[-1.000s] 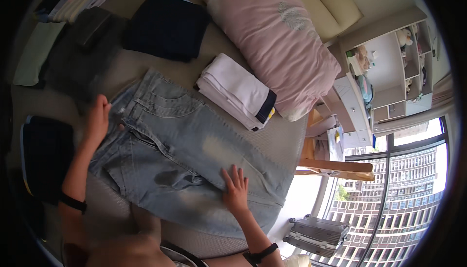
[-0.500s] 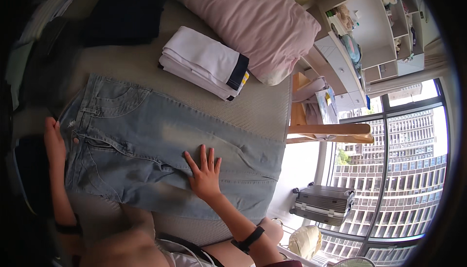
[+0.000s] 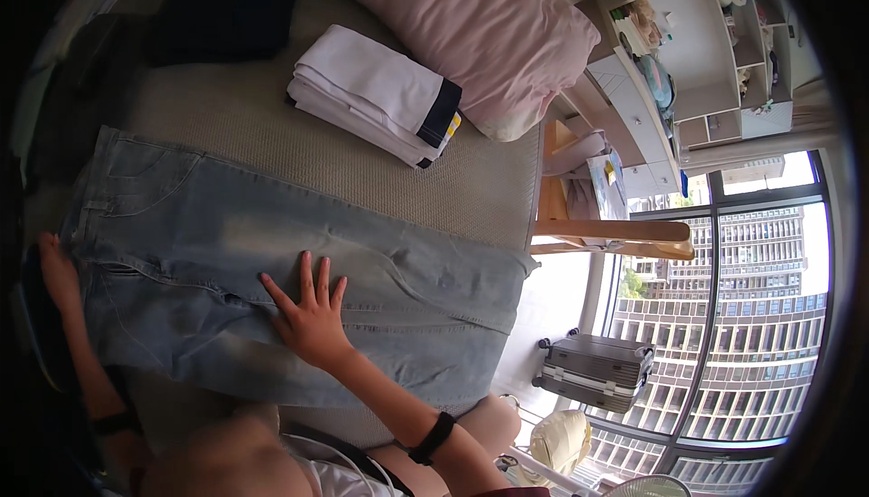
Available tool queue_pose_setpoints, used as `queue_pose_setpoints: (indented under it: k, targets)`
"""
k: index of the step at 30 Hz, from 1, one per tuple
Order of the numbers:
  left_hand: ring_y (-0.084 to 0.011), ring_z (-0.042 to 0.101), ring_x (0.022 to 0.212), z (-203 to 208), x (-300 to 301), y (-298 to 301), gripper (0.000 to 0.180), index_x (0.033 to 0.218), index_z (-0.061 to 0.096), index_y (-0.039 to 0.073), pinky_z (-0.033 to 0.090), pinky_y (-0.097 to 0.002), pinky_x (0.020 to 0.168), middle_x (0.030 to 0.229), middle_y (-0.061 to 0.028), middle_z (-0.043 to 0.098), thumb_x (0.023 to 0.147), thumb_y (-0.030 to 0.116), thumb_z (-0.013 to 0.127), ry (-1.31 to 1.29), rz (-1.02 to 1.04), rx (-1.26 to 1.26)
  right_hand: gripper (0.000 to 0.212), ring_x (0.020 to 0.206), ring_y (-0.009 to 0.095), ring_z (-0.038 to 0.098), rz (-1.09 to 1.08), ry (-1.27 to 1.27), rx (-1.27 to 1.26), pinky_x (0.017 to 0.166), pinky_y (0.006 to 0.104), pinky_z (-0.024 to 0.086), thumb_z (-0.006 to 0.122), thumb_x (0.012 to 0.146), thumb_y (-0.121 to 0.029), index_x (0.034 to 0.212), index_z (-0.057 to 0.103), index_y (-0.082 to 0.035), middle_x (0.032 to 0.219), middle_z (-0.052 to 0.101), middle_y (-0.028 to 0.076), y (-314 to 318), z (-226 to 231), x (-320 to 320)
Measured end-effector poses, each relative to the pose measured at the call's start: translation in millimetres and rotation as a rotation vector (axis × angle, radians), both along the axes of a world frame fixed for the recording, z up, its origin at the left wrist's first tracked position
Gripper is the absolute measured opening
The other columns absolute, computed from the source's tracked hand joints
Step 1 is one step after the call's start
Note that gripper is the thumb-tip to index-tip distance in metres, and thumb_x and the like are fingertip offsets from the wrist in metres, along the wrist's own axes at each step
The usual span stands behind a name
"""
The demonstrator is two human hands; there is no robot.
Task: Folding clothes on a bed.
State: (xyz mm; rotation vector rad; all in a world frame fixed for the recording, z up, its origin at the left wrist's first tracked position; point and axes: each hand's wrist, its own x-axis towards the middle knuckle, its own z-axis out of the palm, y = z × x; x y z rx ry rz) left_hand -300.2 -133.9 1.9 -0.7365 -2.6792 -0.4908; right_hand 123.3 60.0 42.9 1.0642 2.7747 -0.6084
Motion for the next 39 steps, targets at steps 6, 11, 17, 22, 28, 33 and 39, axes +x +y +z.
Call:
queue_pose_setpoints:
  k: [6, 11, 17, 22, 28, 33, 39]
  targets:
    - [-0.0288, 0.055, 0.093, 18, 12, 2, 0.02, 0.112, 0.052, 0.002, 0.044, -0.0372, 0.075, 0.105, -0.0143, 0.051, 0.096, 0.012, 0.046, 0.262, -0.086, 0.083, 0.026, 0.122, 0.032, 0.048, -0.331, 0.54, -0.288, 0.1, 0.0391, 0.037, 0.053, 0.087, -0.004, 0.113, 0.059, -0.004, 0.124, 0.055, 0.015, 26, 14, 60]
    - [-0.0196, 0.052, 0.086, 65, 93, 79, 0.026, 0.118, 0.052, 0.003, 0.043, -0.0331, 0.079, 0.097, -0.0095, 0.051, 0.094, 0.013, 0.052, 0.029, -0.386, 0.367, 0.013, 0.077, 0.015, 0.06, -1.224, 0.925, -0.324, 0.074, 0.0256, 0.045, 0.049, 0.089, -0.008, 0.095, 0.059, -0.002, 0.092, 0.063, 0.006, 42, -4, 169]
    - [-0.0314, 0.045, 0.114, 59, 198, 139, 0.018, 0.1, 0.058, 0.006, 0.038, -0.0457, 0.094, 0.118, -0.0116, 0.05, 0.083, 0.009, 0.061, -0.201, -0.941, 0.118, 0.026, 0.081, 0.02, 0.063, -1.833, 1.127, -0.364, 0.069, 0.0291, 0.05, 0.043, 0.092, -0.014, 0.117, 0.044, -0.004, 0.09, 0.061, 0.009, 69, -22, 260]
    - [-0.037, 0.025, 0.134, 39, 235, 126, 0.038, 0.124, 0.054, 0.016, 0.024, -0.0525, 0.105, 0.144, -0.0137, 0.033, 0.086, 0.018, 0.058, -0.293, -1.023, -0.186, 0.036, 0.076, 0.021, 0.065, -2.418, 1.476, -0.655, 0.058, 0.0287, 0.053, 0.046, 0.094, -0.027, 0.123, 0.038, -0.007, 0.093, 0.062, 0.007, 95, -26, 325]
    - [-0.0372, 0.016, 0.139, 32, 233, 127, 0.044, 0.134, 0.048, 0.022, 0.014, -0.0541, 0.11, 0.15, -0.013, 0.025, 0.09, 0.027, 0.05, -0.353, -1.036, -0.311, 0.029, 0.042, 0.008, 0.03, -2.45, 1.225, -0.769, 0.038, 0.0236, 0.025, 0.062, 0.081, -0.025, 0.066, 0.04, -0.016, 0.05, 0.034, -0.005, 135, -14, 359]
    - [-0.0352, 0.014, 0.14, 30, 232, 122, 0.045, 0.134, 0.048, 0.024, 0.011, -0.0521, 0.112, 0.151, -0.0113, 0.024, 0.09, 0.026, 0.051, -0.405, -1.025, -0.324, 0.044, 0.12, 0.032, 0.041, -1.894, 1.727, -0.804, 0.101, 0.0518, 0.029, 0.05, 0.083, -0.029, 0.118, 0.048, -0.004, 0.126, 0.047, 0.015, 147, 22, 352]
    - [-0.0337, 0.013, 0.141, 28, 232, 121, 0.045, 0.134, 0.048, 0.026, 0.01, -0.0511, 0.112, 0.151, -0.0102, 0.023, 0.089, 0.026, 0.052, -0.392, -1.02, -0.311, 0.065, 0.127, 0.031, 0.037, -2.083, 2.122, -0.651, 0.107, 0.0506, 0.028, 0.05, 0.088, -0.047, 0.132, 0.038, -0.001, 0.137, 0.04, 0.017, 131, 25, 367]
